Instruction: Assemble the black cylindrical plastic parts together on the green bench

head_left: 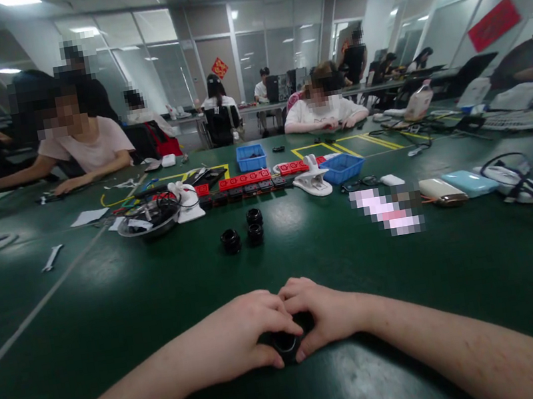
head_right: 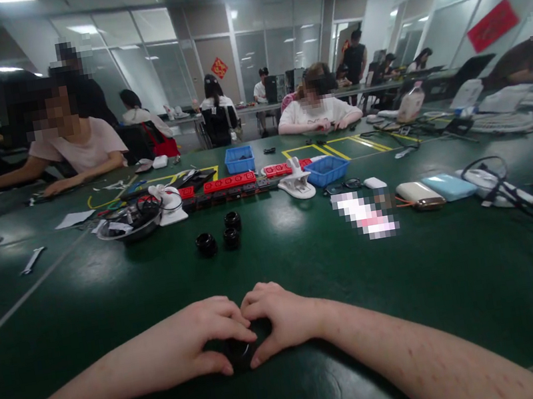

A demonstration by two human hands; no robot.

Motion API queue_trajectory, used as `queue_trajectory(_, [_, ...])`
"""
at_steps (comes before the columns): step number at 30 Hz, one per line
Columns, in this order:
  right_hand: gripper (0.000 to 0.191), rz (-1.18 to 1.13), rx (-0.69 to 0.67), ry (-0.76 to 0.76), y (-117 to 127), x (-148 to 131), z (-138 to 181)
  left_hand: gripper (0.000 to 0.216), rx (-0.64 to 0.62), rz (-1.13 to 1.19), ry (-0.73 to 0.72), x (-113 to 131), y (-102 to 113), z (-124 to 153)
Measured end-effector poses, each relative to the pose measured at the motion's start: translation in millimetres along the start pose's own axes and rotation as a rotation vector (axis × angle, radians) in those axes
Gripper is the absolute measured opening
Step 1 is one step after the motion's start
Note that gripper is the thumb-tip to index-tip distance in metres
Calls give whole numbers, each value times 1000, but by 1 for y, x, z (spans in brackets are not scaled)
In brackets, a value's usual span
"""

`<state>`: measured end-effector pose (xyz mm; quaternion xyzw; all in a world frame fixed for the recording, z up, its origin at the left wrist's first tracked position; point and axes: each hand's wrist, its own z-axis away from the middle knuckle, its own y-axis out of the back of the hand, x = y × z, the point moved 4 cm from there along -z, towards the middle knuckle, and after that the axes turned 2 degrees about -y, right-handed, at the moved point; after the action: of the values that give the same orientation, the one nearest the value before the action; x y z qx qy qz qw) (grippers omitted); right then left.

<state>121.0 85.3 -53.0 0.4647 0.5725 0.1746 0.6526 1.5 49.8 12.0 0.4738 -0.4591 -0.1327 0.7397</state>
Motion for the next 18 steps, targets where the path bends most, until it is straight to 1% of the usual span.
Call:
queue_trajectory(4, [33,9,3,10,-1,1,0,40,30,-62,107,3,-4,-2])
queue_trajectory(9, [43,1,14,-22,0,0,1,41,80,-273,342,7,-15,-5])
queue_trajectory(11, [46,-5,11,-27,0,0,1,42,110,-346,368,8,-19,-6])
queue_trajectory(13, [47,-5,6,-31,0,0,2,43,157,-420,365,9,-23,-7])
queue_trajectory(18, [47,6,-12,-44,1,-2,2,44,322,-577,377,10,-28,-7])
